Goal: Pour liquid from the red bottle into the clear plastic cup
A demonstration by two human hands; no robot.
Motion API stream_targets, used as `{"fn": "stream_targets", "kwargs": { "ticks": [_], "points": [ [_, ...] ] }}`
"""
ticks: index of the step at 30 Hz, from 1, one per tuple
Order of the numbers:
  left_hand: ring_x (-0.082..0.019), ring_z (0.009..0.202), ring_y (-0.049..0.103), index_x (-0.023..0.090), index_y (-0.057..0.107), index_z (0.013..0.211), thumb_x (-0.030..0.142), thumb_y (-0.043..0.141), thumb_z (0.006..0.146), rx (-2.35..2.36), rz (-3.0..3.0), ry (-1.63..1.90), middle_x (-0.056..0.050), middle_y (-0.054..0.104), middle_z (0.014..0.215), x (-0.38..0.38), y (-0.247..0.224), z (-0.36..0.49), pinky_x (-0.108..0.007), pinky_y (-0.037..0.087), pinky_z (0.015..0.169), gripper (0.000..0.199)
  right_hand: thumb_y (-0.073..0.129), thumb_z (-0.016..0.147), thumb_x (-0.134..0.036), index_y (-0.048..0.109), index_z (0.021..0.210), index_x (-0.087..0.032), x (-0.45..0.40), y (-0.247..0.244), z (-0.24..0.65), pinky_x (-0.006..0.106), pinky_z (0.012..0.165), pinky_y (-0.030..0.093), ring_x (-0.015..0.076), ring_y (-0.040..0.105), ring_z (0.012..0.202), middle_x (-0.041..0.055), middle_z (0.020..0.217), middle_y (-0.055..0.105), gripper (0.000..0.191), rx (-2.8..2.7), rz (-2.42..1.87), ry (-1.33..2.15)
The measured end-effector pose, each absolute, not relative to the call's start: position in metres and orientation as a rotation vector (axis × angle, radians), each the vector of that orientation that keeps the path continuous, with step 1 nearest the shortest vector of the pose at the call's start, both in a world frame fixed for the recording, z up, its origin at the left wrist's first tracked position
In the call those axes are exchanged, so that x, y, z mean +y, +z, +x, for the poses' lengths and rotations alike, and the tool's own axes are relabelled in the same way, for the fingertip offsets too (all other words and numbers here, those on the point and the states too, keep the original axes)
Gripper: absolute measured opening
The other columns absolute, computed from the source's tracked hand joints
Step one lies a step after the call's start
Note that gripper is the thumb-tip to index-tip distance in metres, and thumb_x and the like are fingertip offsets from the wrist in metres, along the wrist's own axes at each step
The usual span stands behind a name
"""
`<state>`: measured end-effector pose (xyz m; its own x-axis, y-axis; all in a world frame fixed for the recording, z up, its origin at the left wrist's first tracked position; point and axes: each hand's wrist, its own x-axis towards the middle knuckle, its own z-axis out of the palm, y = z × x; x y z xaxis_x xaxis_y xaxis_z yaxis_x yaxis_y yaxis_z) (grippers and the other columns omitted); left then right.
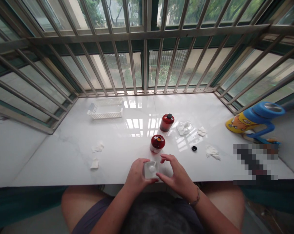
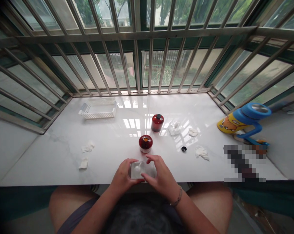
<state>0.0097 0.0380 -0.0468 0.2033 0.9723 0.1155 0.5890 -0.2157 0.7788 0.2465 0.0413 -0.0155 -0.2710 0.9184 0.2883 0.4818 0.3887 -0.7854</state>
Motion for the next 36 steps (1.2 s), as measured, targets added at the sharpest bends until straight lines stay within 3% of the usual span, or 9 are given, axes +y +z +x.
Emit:
{"fn": "stream_targets", "kwargs": {
  "ticks": [4, 8, 14, 19, 22, 25, 28, 31, 36],
  "points": [
    [-0.032, 0.108, 0.073, 0.023, 0.065, 0.122, 0.036, 0.091, 0.076, 1.401, 1.931, 0.861, -0.009, 0.074, 0.116, 0.039, -0.05, 0.009, -0.051, 0.059, 0.098, 0.055, 0.092, 0.081, -0.036, 0.042, 0.153, -0.027, 0.035, -0.021, 0.225, 0.052, 0.105, 0.06, 0.0295, 0.066, 0.115, 0.0108, 0.128, 0.062, 0.088, -1.853, -1.214, 0.754],
    [-0.032, 0.108, 0.072, 0.023, 0.065, 0.122, 0.028, 0.092, 0.071, 1.434, 1.909, 0.854, -0.008, 0.073, 0.115, 0.038, -0.049, 0.011, -0.051, 0.059, 0.099, 0.058, 0.083, 0.086, -0.027, 0.039, 0.155, -0.027, 0.032, -0.028, 0.218, 0.052, 0.104, 0.062, 0.0296, 0.066, 0.116, 0.0125, 0.133, 0.059, 0.082, -1.782, -1.274, 0.706],
    [-0.033, 0.109, 0.071, 0.024, 0.065, 0.122, 0.035, 0.104, 0.059, 1.481, 1.873, 0.795, -0.008, 0.073, 0.116, 0.037, -0.047, 0.012, -0.052, 0.059, 0.098, 0.074, 0.048, 0.092, -0.005, 0.041, 0.153, -0.026, 0.026, -0.035, 0.237, 0.057, 0.11, 0.057, 0.0304, 0.061, 0.13, 0.0146, 0.138, 0.057, 0.064, -1.792, -1.234, 0.535],
    [-0.032, 0.107, 0.072, 0.024, 0.066, 0.121, 0.031, 0.099, 0.064, 1.476, 1.908, 0.847, -0.007, 0.074, 0.114, 0.037, -0.05, 0.011, -0.05, 0.06, 0.097, 0.067, 0.064, 0.094, -0.017, 0.044, 0.149, -0.025, 0.024, -0.026, 0.234, 0.053, 0.104, 0.06, 0.0293, 0.066, 0.115, 0.0111, 0.123, 0.063, 0.059, -1.849, -1.217, 0.606],
    [-0.032, 0.108, 0.072, 0.024, 0.065, 0.122, 0.029, 0.092, 0.071, 1.436, 1.935, 0.862, -0.008, 0.074, 0.115, 0.037, -0.051, 0.01, -0.05, 0.059, 0.098, 0.058, 0.082, 0.087, -0.028, 0.043, 0.15, -0.025, 0.024, -0.022, 0.221, 0.051, 0.1, 0.062, 0.0298, 0.067, 0.111, 0.0106, 0.121, 0.063, 0.074, -1.85, -1.206, 0.643],
    [-0.032, 0.109, 0.072, 0.023, 0.064, 0.122, 0.028, 0.089, 0.073, 1.423, 1.939, 0.855, -0.009, 0.074, 0.116, 0.037, -0.051, 0.01, -0.052, 0.058, 0.099, 0.055, 0.086, 0.084, -0.031, 0.039, 0.153, -0.025, 0.026, -0.022, 0.213, 0.054, 0.102, 0.061, 0.0309, 0.066, 0.112, 0.0119, 0.124, 0.061, 0.084, -1.819, -1.232, 0.62],
    [-0.032, 0.108, 0.072, 0.023, 0.064, 0.122, 0.027, 0.092, 0.071, 1.45, 1.92, 0.851, -0.008, 0.073, 0.115, 0.037, -0.051, 0.011, -0.052, 0.059, 0.098, 0.058, 0.071, 0.089, -0.017, 0.037, 0.155, -0.025, 0.028, -0.022, 0.215, 0.058, 0.107, 0.058, 0.0327, 0.062, 0.123, 0.0149, 0.134, 0.057, 0.074, -1.808, -1.23, 0.568],
    [-0.033, 0.106, 0.072, 0.024, 0.065, 0.121, 0.034, 0.098, 0.065, 1.477, 1.904, 0.842, -0.007, 0.074, 0.113, 0.036, -0.052, 0.012, -0.051, 0.06, 0.096, 0.066, 0.053, 0.083, -0.002, 0.038, 0.153, -0.025, 0.027, -0.023, 0.225, 0.06, 0.112, 0.055, 0.0338, 0.057, 0.136, 0.0166, 0.142, 0.053, 0.075, -1.809, -1.22, 0.503],
    [-0.034, 0.108, 0.071, 0.024, 0.064, 0.123, 0.033, 0.1, 0.064, 1.473, 1.891, 0.831, -0.008, 0.073, 0.115, 0.036, -0.053, 0.012, -0.053, 0.058, 0.097, 0.07, 0.054, 0.084, -0.003, 0.039, 0.15, -0.024, 0.02, -0.023, 0.229, 0.059, 0.113, 0.055, 0.0328, 0.059, 0.133, 0.0161, 0.139, 0.054, 0.07, -1.844, -1.227, 0.528]
  ]
}}
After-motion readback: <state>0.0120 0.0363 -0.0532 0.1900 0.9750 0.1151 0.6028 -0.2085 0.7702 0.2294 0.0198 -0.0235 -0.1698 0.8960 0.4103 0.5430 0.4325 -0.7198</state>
